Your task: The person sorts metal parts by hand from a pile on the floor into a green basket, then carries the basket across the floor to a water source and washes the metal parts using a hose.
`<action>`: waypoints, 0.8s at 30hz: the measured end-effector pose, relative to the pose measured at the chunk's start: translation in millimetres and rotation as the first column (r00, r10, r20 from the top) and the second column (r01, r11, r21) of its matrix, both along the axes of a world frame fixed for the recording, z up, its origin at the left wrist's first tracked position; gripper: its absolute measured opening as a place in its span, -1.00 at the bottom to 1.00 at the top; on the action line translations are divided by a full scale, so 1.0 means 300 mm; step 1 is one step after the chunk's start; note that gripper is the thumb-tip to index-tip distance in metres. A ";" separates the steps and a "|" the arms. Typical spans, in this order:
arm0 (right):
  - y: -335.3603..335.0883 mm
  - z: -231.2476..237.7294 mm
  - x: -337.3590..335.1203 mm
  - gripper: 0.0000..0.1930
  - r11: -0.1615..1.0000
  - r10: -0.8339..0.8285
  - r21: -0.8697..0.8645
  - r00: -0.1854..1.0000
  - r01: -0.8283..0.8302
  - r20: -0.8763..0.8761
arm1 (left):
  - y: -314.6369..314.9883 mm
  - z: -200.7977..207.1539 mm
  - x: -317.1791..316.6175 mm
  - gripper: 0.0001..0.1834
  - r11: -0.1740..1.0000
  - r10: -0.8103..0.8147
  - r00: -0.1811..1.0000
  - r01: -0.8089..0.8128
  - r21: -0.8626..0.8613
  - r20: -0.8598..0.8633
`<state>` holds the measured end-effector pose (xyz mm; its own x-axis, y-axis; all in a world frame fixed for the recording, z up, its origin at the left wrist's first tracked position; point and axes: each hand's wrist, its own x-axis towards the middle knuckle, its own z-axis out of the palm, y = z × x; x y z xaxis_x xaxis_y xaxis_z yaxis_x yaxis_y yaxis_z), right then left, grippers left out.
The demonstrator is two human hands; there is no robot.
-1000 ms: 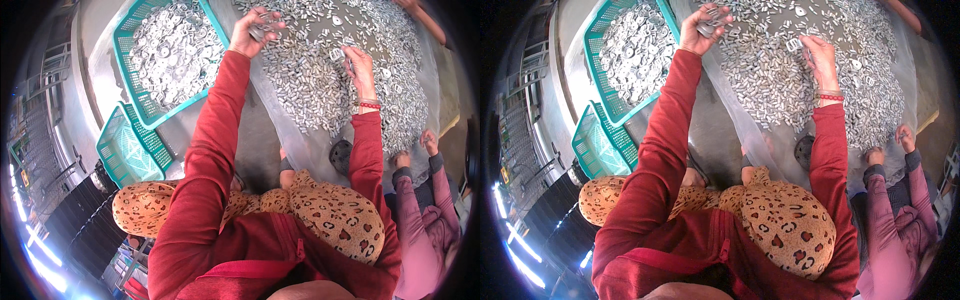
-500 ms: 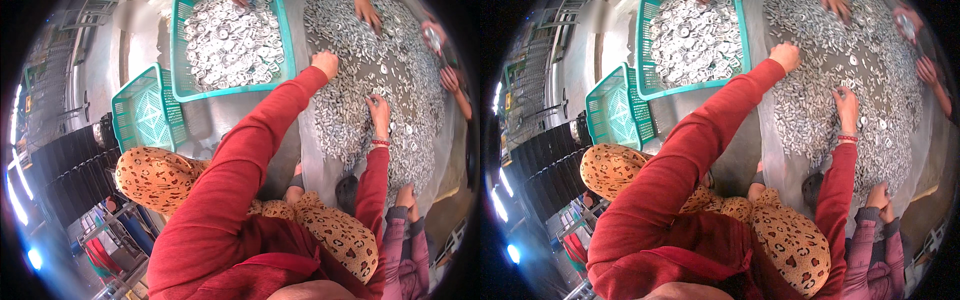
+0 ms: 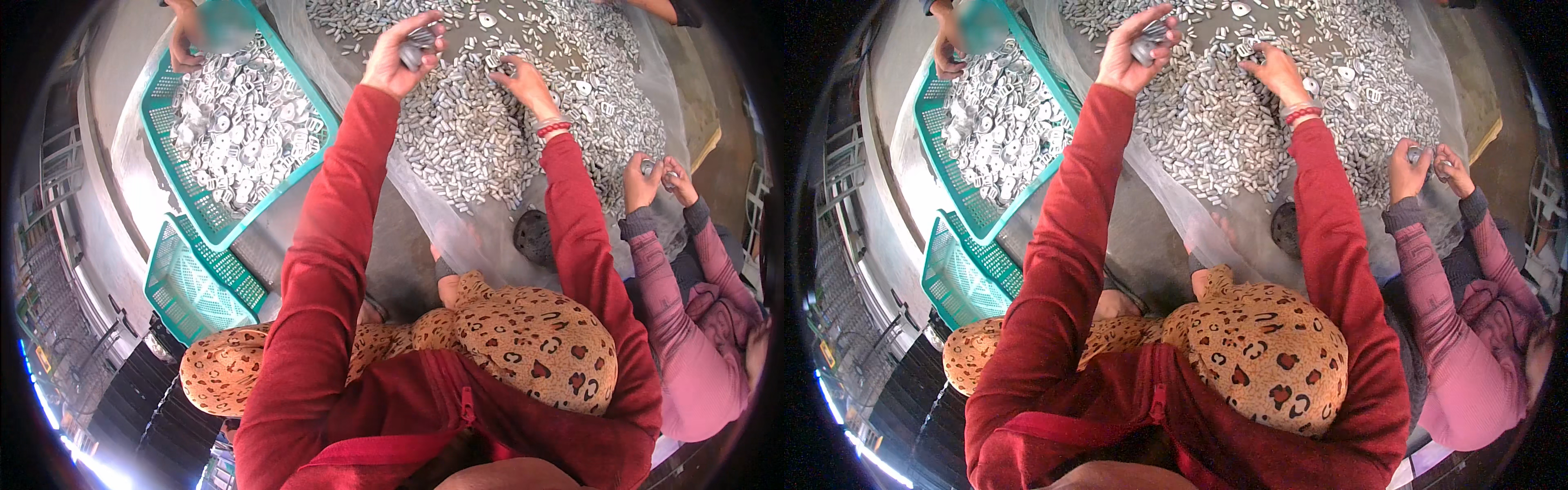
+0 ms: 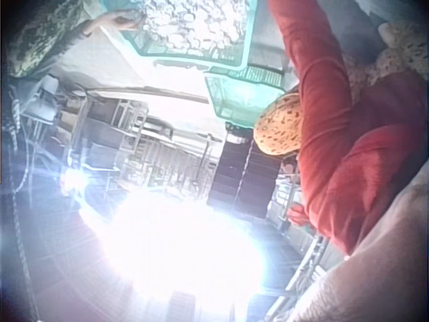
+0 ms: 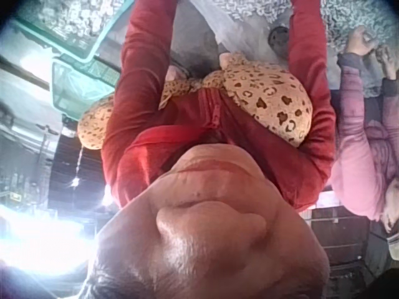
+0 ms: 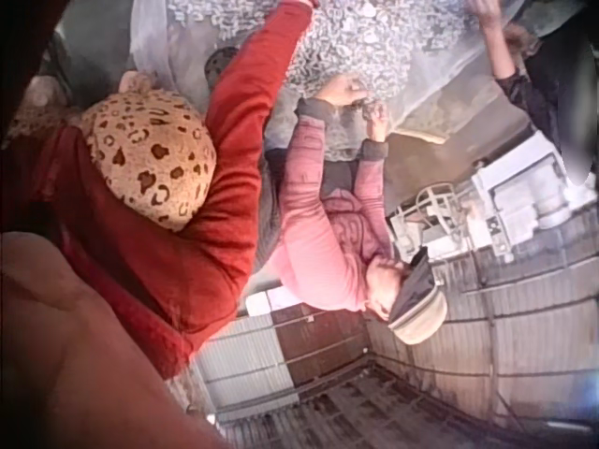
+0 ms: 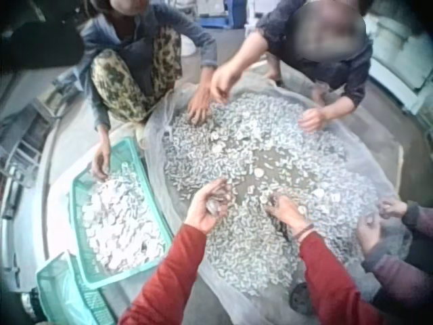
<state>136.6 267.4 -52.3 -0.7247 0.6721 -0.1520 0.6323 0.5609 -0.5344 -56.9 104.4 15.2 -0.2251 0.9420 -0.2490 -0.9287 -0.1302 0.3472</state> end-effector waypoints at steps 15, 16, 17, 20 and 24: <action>-0.140 0.210 0.127 -0.71 0.923 0.221 -0.318 0.975 -0.218 -0.025 | 0.008 -0.228 -0.156 -0.65 0.781 -0.623 -0.545 -0.403 -0.477 -0.561; -0.145 0.240 0.180 -0.72 0.820 -0.067 -0.572 0.989 -0.021 -0.133 | 0.034 -0.209 -0.139 -0.65 0.788 -0.615 -0.547 -0.393 -0.474 -0.568; -0.143 0.255 0.220 -0.72 0.725 -0.219 -0.686 0.965 0.060 -0.146 | 0.069 -0.193 -0.109 -0.65 0.837 -0.546 -0.530 -0.383 -0.391 -0.649; -0.142 0.290 0.302 -0.73 0.468 -0.510 -0.873 0.765 -0.137 -0.393 | 0.203 -0.157 0.027 -0.61 0.921 -0.384 -0.515 -0.275 -0.277 -0.766; -0.137 0.297 0.262 -0.67 0.263 -0.602 -0.741 0.496 -0.618 -0.626 | 0.273 -0.248 0.121 -0.57 0.863 -0.504 -0.625 -0.323 -0.389 -0.597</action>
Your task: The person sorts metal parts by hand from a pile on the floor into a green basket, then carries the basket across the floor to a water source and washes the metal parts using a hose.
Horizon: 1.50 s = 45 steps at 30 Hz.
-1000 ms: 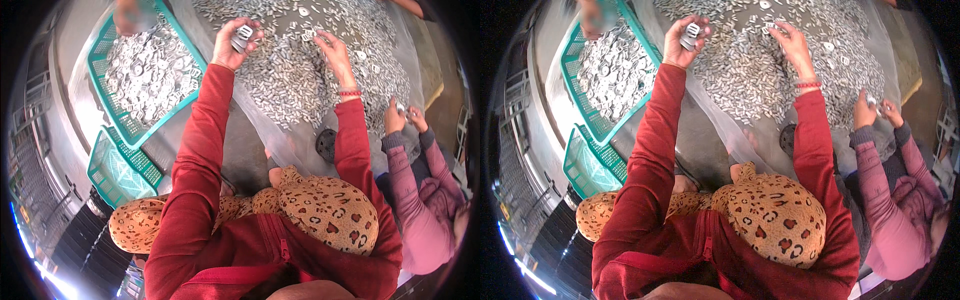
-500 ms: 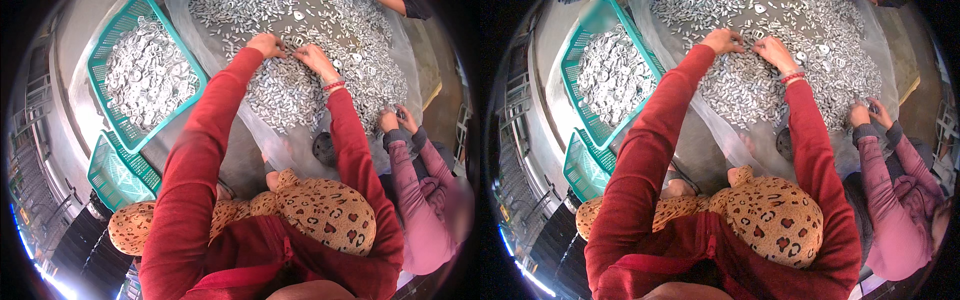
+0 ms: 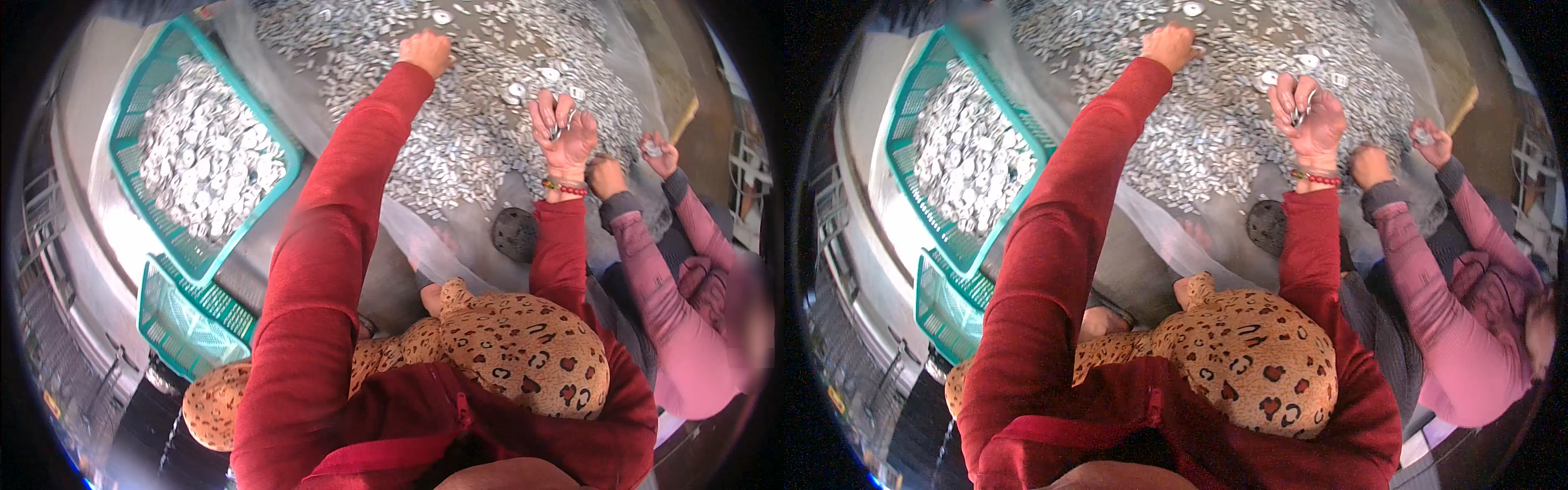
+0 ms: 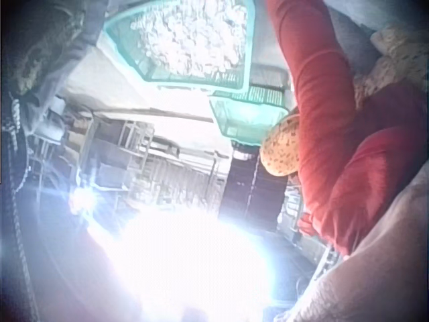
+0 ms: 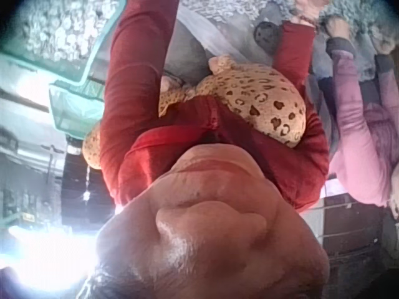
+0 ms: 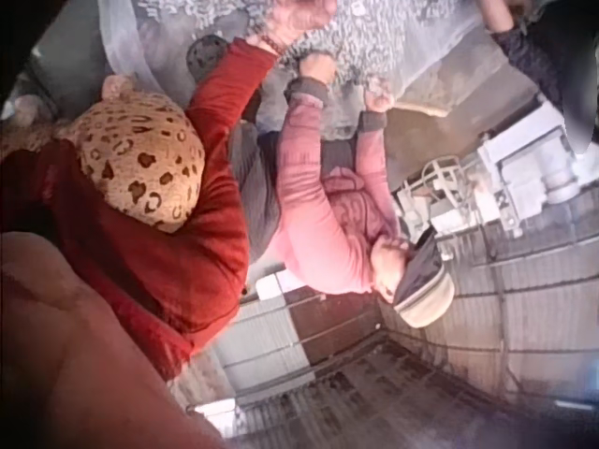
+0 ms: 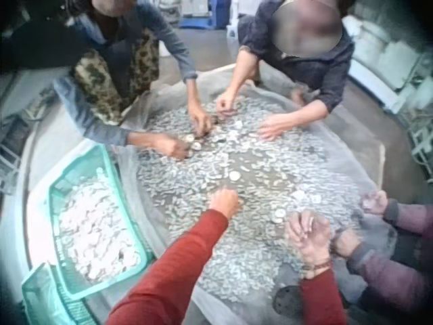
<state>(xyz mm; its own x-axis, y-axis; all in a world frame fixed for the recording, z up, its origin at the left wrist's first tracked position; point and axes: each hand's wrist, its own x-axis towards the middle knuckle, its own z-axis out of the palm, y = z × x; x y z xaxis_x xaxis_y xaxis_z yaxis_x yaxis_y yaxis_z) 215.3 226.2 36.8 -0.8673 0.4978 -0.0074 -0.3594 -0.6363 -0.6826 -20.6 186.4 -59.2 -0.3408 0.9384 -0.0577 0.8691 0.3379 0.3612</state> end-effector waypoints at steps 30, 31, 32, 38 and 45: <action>0.045 -0.124 -0.040 -0.71 0.940 -0.332 0.285 0.678 0.186 0.656 | -0.278 0.221 0.088 -0.74 0.924 -0.268 -0.838 -0.363 -0.120 0.474; 0.041 -0.146 -0.043 -0.70 0.867 -0.458 0.489 0.539 0.097 0.706 | -0.283 0.225 0.088 -0.73 0.918 -0.226 -0.832 -0.356 -0.175 0.507; 0.048 -0.160 -0.042 -0.70 0.868 -0.456 0.488 0.543 0.094 0.706 | -0.287 0.229 0.088 -0.71 0.908 -0.181 -0.824 -0.350 -0.231 0.537; 0.044 -0.146 -0.058 -0.79 0.909 -0.410 0.361 0.596 0.207 0.690 | -0.305 0.218 0.079 -0.82 0.926 -0.125 -0.848 -0.286 -0.246 0.516; 0.083 -0.072 0.078 -0.77 0.911 -0.342 -0.133 0.896 0.390 0.284 | -0.153 0.263 0.173 -0.77 0.989 -0.023 0.120 -0.141 0.040 0.993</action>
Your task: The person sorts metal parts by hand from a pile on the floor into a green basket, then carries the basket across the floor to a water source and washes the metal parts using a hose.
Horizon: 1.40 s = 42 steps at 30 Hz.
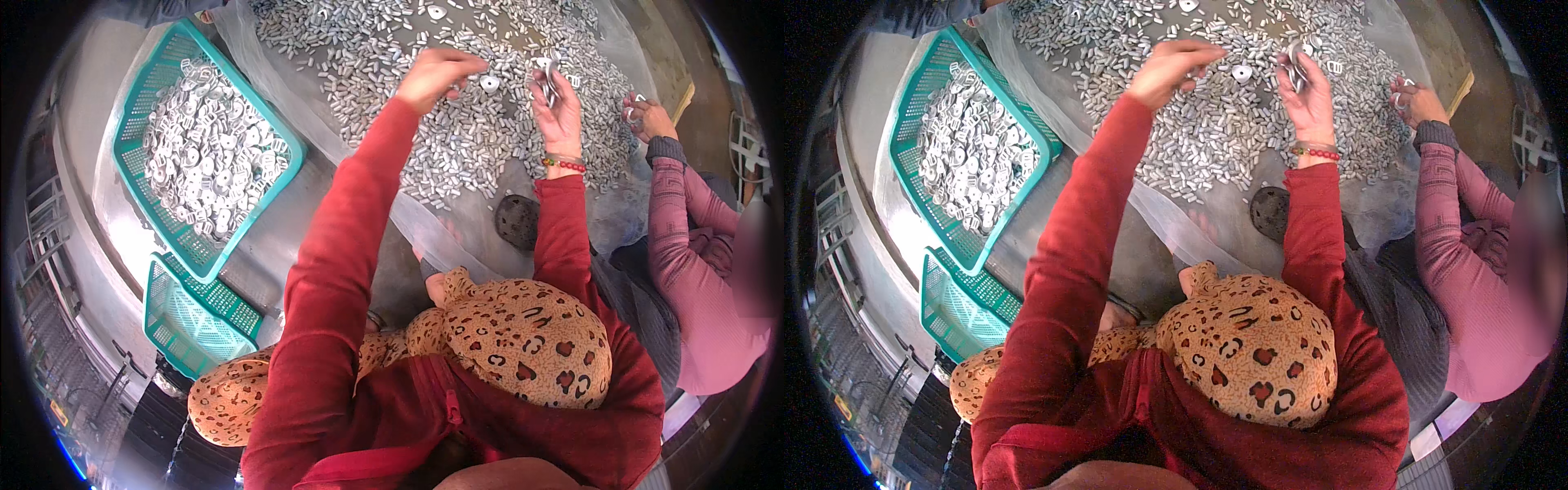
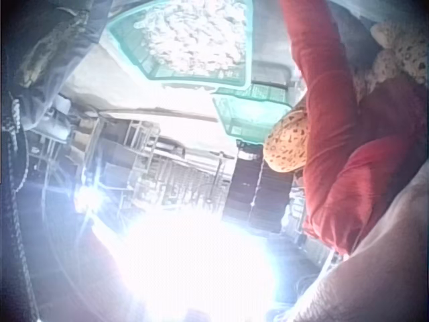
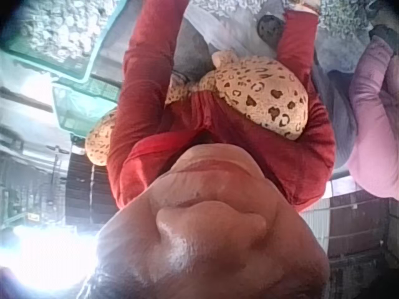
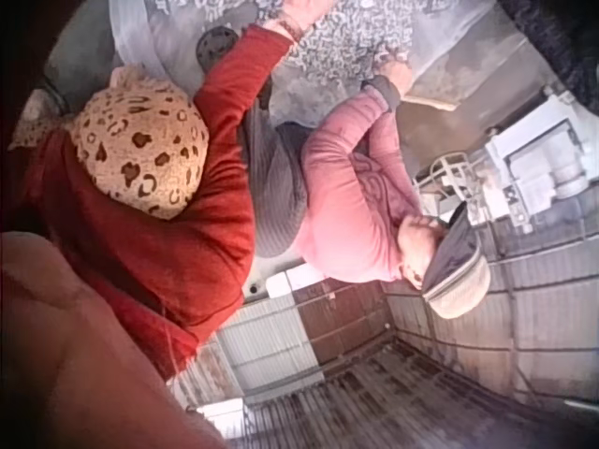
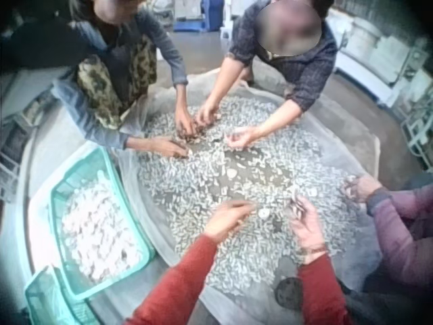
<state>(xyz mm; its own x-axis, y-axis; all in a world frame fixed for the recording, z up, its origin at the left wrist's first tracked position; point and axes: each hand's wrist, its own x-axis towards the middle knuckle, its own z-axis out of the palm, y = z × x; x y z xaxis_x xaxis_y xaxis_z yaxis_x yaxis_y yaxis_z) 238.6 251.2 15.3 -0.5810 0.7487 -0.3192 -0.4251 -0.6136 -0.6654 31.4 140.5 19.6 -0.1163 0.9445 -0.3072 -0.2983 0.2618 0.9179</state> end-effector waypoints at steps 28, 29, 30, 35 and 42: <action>0.057 -0.043 -0.190 -0.57 0.467 -0.369 0.604 0.479 -0.646 0.797 | -0.131 0.055 -0.054 -0.77 0.872 0.106 -0.001 -0.480 -0.094 0.994; 0.095 -0.091 -0.192 -0.52 0.378 -0.553 0.428 0.171 -0.821 0.815 | -0.151 0.076 -0.123 -0.81 0.838 0.057 0.041 -0.545 -0.026 0.998; 0.108 -0.143 -0.190 -0.52 0.384 -0.549 0.424 0.166 -0.820 0.819 | -0.199 0.132 -0.186 -0.84 0.812 0.021 0.134 -0.580 0.061 0.991; 0.110 -0.271 -0.200 -0.58 0.120 -0.456 0.493 0.393 -0.862 0.798 | -0.640 0.170 -0.591 -0.67 0.339 0.845 0.358 -0.933 0.119 0.397; -0.089 -0.183 -0.249 -0.73 0.836 0.398 0.237 0.844 -0.495 0.358 | -1.003 0.005 -0.746 -0.39 0.391 0.100 -0.261 -0.877 0.279 -0.960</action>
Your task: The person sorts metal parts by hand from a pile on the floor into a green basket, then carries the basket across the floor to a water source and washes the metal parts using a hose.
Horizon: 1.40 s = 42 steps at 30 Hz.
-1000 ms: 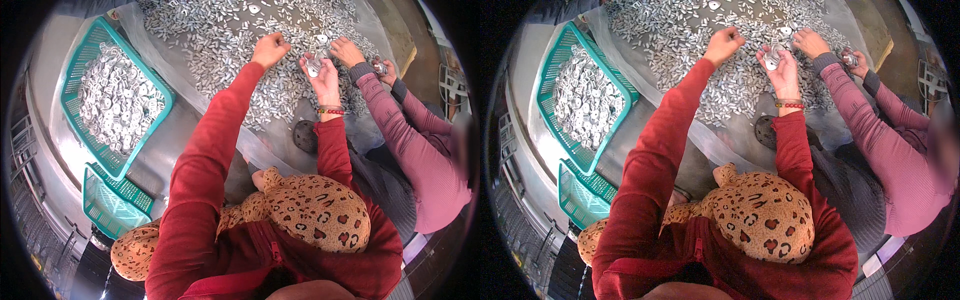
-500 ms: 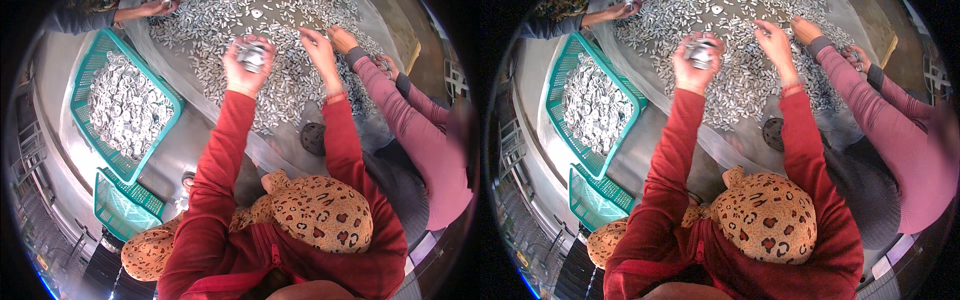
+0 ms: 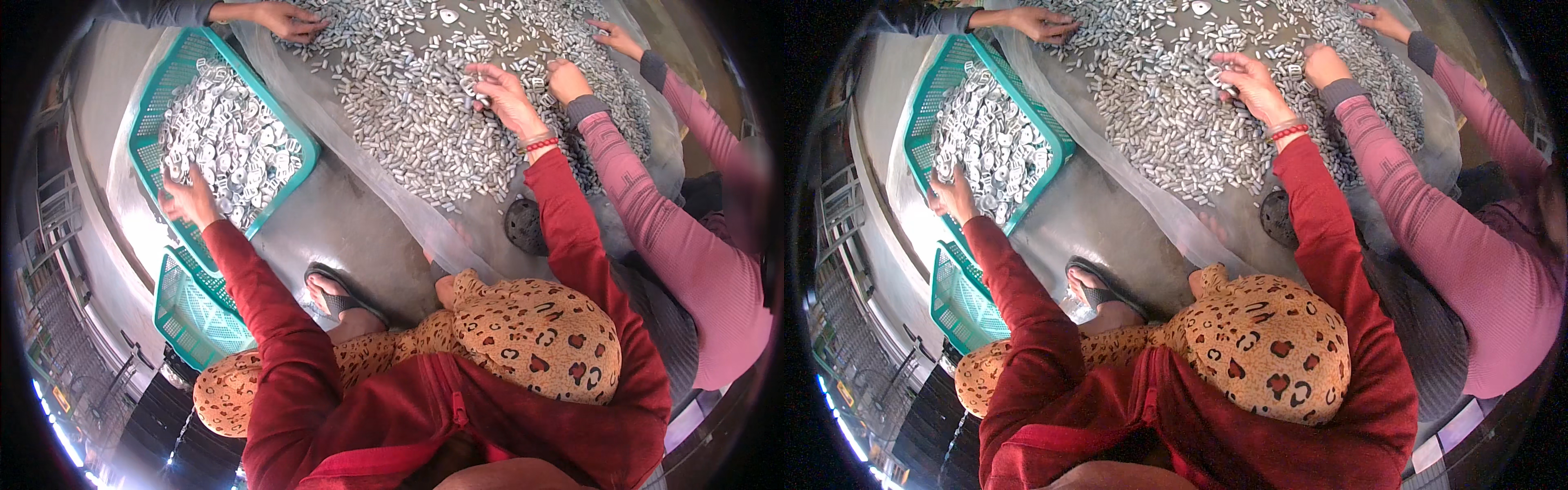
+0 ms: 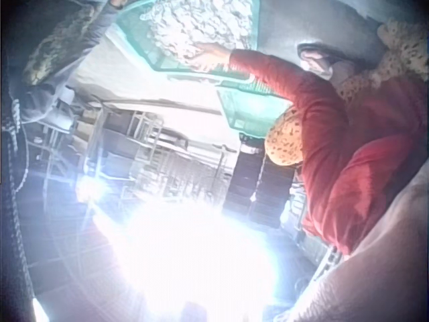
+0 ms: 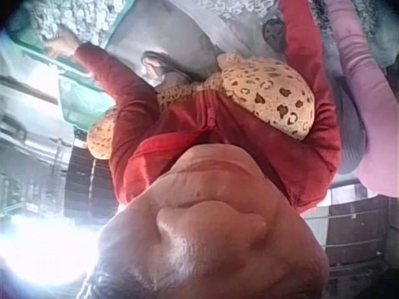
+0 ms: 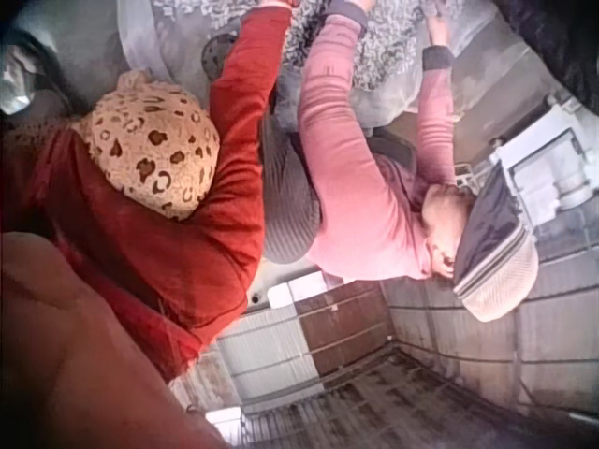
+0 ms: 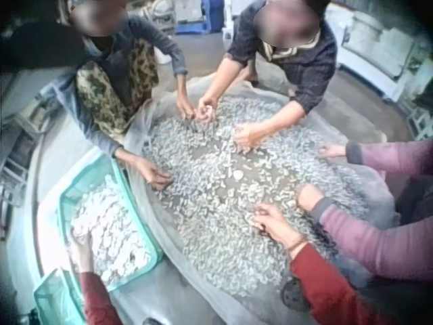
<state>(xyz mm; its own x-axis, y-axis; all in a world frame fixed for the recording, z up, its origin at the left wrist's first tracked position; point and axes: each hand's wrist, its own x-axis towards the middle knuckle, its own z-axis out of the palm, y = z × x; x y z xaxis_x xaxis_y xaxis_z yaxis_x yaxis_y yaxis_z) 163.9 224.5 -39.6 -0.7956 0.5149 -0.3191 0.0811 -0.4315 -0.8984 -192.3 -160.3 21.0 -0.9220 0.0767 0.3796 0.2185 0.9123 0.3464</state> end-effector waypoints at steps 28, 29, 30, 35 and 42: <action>-0.003 -0.053 0.173 -0.44 0.370 -0.618 0.594 0.288 -0.714 0.731 | 0.677 -0.022 0.593 -0.81 0.410 -0.911 0.104 0.140 0.901 0.399; 0.007 -0.052 0.203 -0.50 0.338 -0.592 0.581 0.313 -0.740 0.743 | 0.680 -0.016 0.605 -0.81 0.401 -0.916 0.041 0.001 0.916 0.400; -0.017 -0.028 0.194 -0.63 0.206 -0.569 0.579 0.384 -0.789 0.727 | 0.659 -0.004 0.597 -0.81 0.407 -0.912 0.055 0.004 0.913 0.406; -0.036 0.015 0.241 -0.60 0.335 -0.259 0.747 0.706 -0.574 0.659 | 0.652 0.035 0.669 -0.77 0.331 -0.943 -0.135 -0.427 0.842 0.303; -0.149 0.240 0.040 -0.64 0.977 -0.079 -0.204 0.995 0.066 -0.054 | 0.724 -0.007 0.720 -0.73 0.301 -0.950 -0.234 -0.504 0.810 0.208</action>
<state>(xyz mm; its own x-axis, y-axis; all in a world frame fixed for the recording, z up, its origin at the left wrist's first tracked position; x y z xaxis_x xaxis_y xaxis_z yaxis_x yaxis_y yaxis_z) 175.9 179.8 32.4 -0.7799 0.5018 -0.3742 -0.0092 -0.6069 -0.7947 23.7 56.9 18.8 -0.1388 0.9308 -0.3382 -0.7988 0.0966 0.5938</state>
